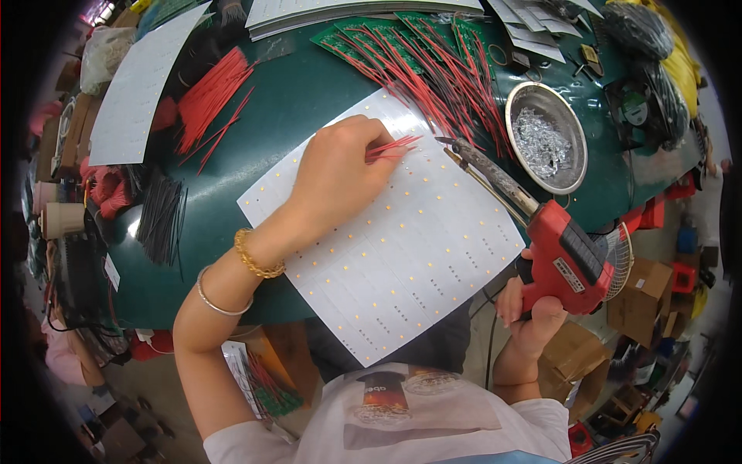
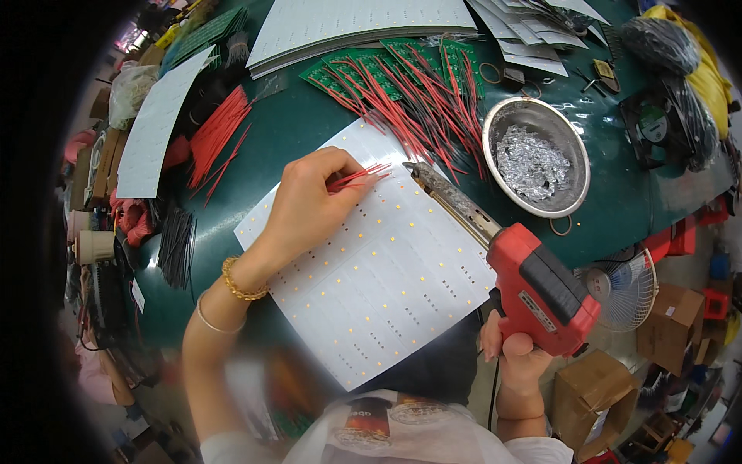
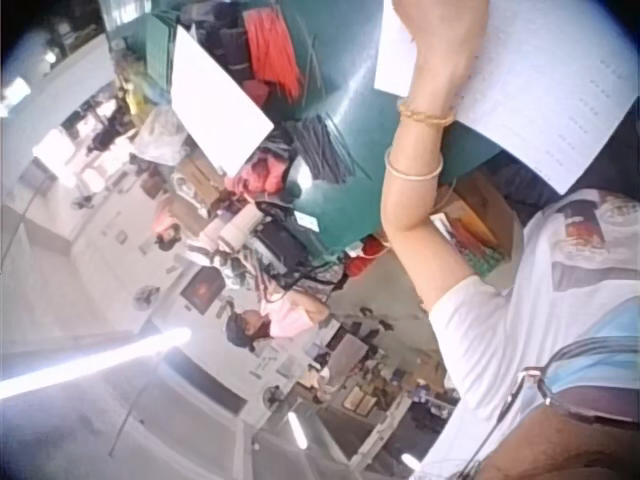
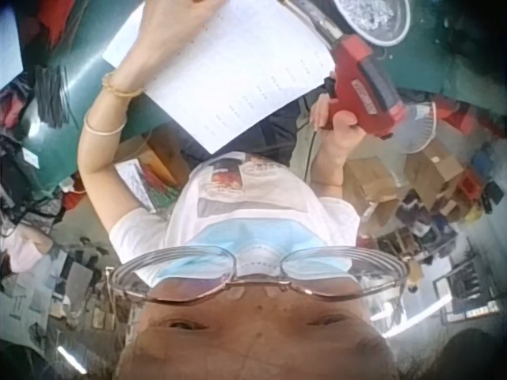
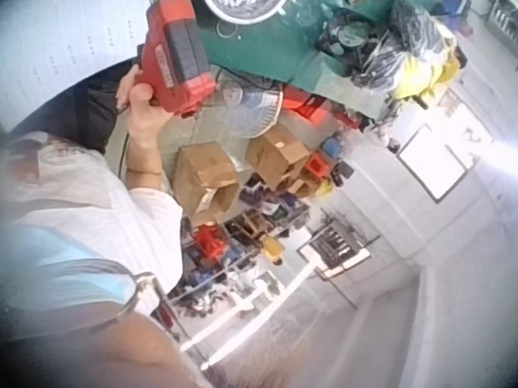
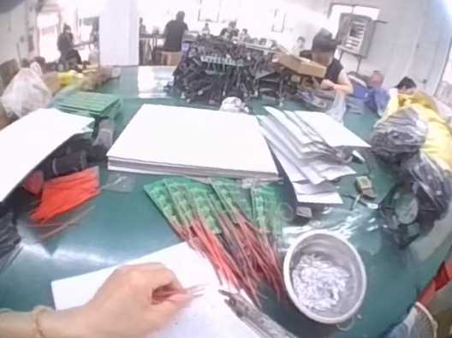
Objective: The person splits an LED panel along perforated lines, solders red and black wires onto the panel using a soldering iron, and then solders wires from circuit boards to the panel.
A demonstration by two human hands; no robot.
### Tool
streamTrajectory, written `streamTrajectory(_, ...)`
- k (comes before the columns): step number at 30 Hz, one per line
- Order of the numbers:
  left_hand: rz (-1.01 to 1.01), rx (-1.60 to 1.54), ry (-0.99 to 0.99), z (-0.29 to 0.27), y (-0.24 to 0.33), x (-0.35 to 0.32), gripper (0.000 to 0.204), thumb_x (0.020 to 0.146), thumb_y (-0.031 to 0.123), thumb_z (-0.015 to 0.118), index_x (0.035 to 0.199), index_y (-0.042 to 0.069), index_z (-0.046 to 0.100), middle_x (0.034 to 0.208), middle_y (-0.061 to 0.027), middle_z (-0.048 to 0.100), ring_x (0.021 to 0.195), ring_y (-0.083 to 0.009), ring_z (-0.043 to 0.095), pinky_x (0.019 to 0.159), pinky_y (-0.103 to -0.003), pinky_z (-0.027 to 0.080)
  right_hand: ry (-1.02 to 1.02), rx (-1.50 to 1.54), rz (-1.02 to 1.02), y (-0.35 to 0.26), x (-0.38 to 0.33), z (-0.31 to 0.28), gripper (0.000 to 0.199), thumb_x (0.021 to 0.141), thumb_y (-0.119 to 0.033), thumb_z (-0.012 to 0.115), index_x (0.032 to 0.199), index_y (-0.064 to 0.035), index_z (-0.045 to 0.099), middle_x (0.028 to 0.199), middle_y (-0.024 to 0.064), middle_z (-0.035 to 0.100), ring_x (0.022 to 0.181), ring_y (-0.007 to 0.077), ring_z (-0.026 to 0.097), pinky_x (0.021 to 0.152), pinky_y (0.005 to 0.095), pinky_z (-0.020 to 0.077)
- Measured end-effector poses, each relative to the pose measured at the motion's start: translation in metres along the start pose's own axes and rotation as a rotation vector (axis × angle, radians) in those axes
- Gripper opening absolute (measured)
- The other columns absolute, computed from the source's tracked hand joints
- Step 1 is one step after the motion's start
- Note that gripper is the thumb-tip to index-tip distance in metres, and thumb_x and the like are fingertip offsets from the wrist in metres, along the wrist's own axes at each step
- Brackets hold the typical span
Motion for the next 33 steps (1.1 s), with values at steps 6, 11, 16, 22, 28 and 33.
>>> streamTrajectory(6, -0.063, 0.194, -0.203, -0.04, 0.006, 0.006, 0.016, 0.078, 0.011, 0.067, 0.075, -0.002, 0.059, 0.07, -0.0076, 0.06, 0.058, -0.0098, 0.05, 0.053, -0.025, 0.04, 0.044, -0.007, 0.007, -0.002, -0.003, -0.012, 0.087, 0.079, -0.065, 0.052, 0.12, 0.011, 0.037, 0.048, -0.0026, 0.037, 0.036, 0.0075, 0.038, 0.038, 0.0218, 0.0345)
streamTrajectory(11, -0.283, -0.189, -0.206, -0.033, -0.015, 0.008, 0.015, 0.082, 0.01, 0.065, 0.077, -0.001, 0.056, 0.073, -0.0061, 0.063, 0.055, -0.0052, 0.052, 0.047, -0.021, 0.037, 0.001, 0.046, 0.012, 0.001, 0.0, -0.011, 0.087, 0.08, -0.066, 0.05, 0.12, 0.0101, 0.038, 0.047, -0.0031, 0.036, 0.036, 0.0075, 0.038, 0.037, 0.0219, 0.0348)
streamTrajectory(16, -0.415, -0.776, -0.198, -0.022, -0.029, -0.001, 0.015, 0.084, 0.009, 0.062, 0.076, 0.006, 0.05, 0.075, -0.0087, 0.064, 0.055, -0.0074, 0.059, 0.042, -0.017, 0.031, -0.012, 0.071, -0.006, 0.003, 0.003, -0.008, 0.087, 0.08, -0.066, 0.05, 0.12, 0.0098, 0.038, 0.047, -0.003, 0.036, 0.035, 0.0081, 0.038, 0.038, 0.0225, 0.0354)
streamTrajectory(22, -0.458, -0.511, -0.106, -0.027, -0.042, -0.002, 0.014, 0.082, 0.013, 0.066, 0.078, 0.002, 0.059, 0.066, -0.0045, 0.061, 0.051, -0.005, 0.053, 0.042, -0.017, 0.031, -0.057, 0.067, 0.013, 0.005, 0.004, 0.004, 0.088, 0.079, -0.067, 0.05, 0.121, 0.0097, 0.037, 0.047, -0.0026, 0.037, 0.036, 0.0081, 0.039, 0.038, 0.0228, 0.0354)
streamTrajectory(28, -0.407, -0.279, -0.15, -0.008, -0.04, -0.003, 0.018, 0.08, 0.016, 0.067, 0.077, -0.001, 0.063, 0.059, 0.003, 0.054, 0.049, -0.0017, 0.043, 0.043, -0.018, 0.031, -0.003, -0.002, -0.025, -0.003, 0.009, 0.015, 0.088, 0.078, -0.063, 0.054, 0.119, 0.0125, 0.038, 0.047, -0.0009, 0.038, 0.036, 0.0082, 0.038, 0.038, 0.0228, 0.0342)
streamTrajectory(33, -0.396, -0.234, -0.137, -0.008, -0.045, -0.002, 0.018, 0.079, 0.016, 0.066, 0.075, -0.001, 0.062, 0.057, 0.0039, 0.052, 0.048, -0.0011, 0.04, 0.042, -0.019, 0.03, -0.03, -0.046, 0.026, 0.002, 0.017, 0.022, 0.085, 0.079, -0.06, 0.056, 0.116, 0.0148, 0.038, 0.047, 0.0012, 0.038, 0.036, 0.0098, 0.038, 0.037, 0.0233, 0.0337)
Point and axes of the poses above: each hand's wrist, its own x-axis towards the middle knuckle, its own z-axis out of the palm, y = z × x, the point moved 9 cm from there along x, towards the middle knuckle
